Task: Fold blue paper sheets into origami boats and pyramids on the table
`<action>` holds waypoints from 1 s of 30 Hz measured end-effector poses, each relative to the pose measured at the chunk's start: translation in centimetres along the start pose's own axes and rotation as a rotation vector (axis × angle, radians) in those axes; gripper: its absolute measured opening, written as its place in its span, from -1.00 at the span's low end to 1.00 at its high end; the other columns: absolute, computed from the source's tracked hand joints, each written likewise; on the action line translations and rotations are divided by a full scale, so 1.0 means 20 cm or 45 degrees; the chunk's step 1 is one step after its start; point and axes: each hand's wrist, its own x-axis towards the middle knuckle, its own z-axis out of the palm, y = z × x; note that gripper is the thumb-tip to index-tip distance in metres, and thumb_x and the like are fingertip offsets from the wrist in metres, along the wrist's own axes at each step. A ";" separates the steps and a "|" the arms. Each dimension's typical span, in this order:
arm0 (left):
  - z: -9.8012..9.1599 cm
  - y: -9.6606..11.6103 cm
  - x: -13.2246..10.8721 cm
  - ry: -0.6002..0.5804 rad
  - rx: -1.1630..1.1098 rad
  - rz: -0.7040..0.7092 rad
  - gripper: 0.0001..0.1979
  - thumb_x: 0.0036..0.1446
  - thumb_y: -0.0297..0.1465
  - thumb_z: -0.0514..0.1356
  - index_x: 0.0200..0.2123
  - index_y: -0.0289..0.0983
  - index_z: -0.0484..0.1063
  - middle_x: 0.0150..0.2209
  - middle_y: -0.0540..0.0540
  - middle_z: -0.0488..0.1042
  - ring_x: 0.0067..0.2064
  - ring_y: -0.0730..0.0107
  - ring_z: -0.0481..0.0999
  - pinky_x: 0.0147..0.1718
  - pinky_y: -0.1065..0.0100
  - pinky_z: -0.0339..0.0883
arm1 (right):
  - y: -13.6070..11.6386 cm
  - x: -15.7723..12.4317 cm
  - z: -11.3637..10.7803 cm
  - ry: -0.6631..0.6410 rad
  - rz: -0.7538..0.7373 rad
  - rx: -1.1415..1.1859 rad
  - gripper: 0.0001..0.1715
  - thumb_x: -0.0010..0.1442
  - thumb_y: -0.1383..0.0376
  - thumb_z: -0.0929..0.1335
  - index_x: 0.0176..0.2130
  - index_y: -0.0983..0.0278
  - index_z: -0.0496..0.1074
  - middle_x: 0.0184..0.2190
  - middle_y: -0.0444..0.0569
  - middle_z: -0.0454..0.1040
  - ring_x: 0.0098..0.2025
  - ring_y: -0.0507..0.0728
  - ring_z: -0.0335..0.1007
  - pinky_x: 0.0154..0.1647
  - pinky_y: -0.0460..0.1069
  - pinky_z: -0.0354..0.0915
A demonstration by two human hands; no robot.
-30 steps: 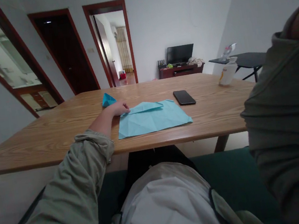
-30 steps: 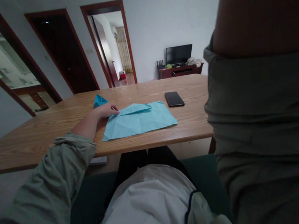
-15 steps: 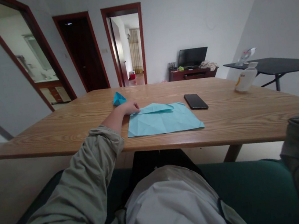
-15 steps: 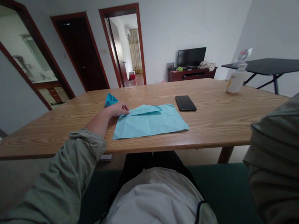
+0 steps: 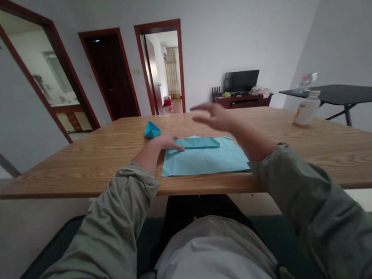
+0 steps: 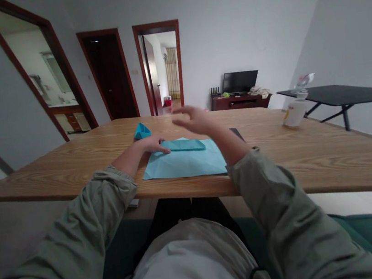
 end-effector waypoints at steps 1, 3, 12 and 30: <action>0.00 0.00 0.00 0.000 -0.009 0.003 -0.35 -0.14 0.01 0.27 -0.01 -0.23 0.49 -0.01 -0.13 0.51 -0.04 0.17 0.47 -0.12 0.37 0.32 | 0.01 -0.02 0.07 -0.128 0.084 -0.056 -0.27 0.16 -0.08 0.33 0.20 0.20 0.27 0.21 0.13 0.26 0.22 0.33 0.17 0.23 0.27 0.08; 0.01 -0.01 0.01 0.033 -0.023 -0.008 -0.40 -0.11 -0.09 0.29 0.02 -0.21 0.47 -0.01 -0.11 0.51 -0.06 0.20 0.48 -0.13 0.38 0.32 | 0.04 -0.05 0.19 -0.396 0.280 -0.184 -0.03 0.04 -0.21 0.34 0.28 0.19 0.17 0.29 0.17 0.12 0.30 0.44 0.01 0.27 0.33 -0.07; 0.04 -0.01 0.05 0.124 -0.127 -0.051 -0.39 -0.14 -0.32 0.30 0.07 -0.20 0.41 -0.07 -0.12 0.53 -0.14 0.27 0.53 -0.21 0.43 0.36 | 0.11 -0.09 0.40 -0.577 0.297 -0.222 0.05 0.09 -0.30 0.19 0.35 0.21 0.02 0.34 0.12 0.00 0.34 0.38 -0.05 0.31 0.23 -0.09; -0.02 0.28 0.02 0.813 -1.338 0.156 -0.57 0.22 -0.27 0.10 0.14 -0.13 0.14 0.04 -0.14 0.37 -0.20 0.42 0.57 -0.24 0.36 0.46 | 0.21 0.00 0.37 0.197 0.367 0.451 -0.48 0.24 0.16 0.11 -0.12 0.38 0.47 -0.09 0.10 0.50 0.00 0.26 0.37 0.09 0.15 0.21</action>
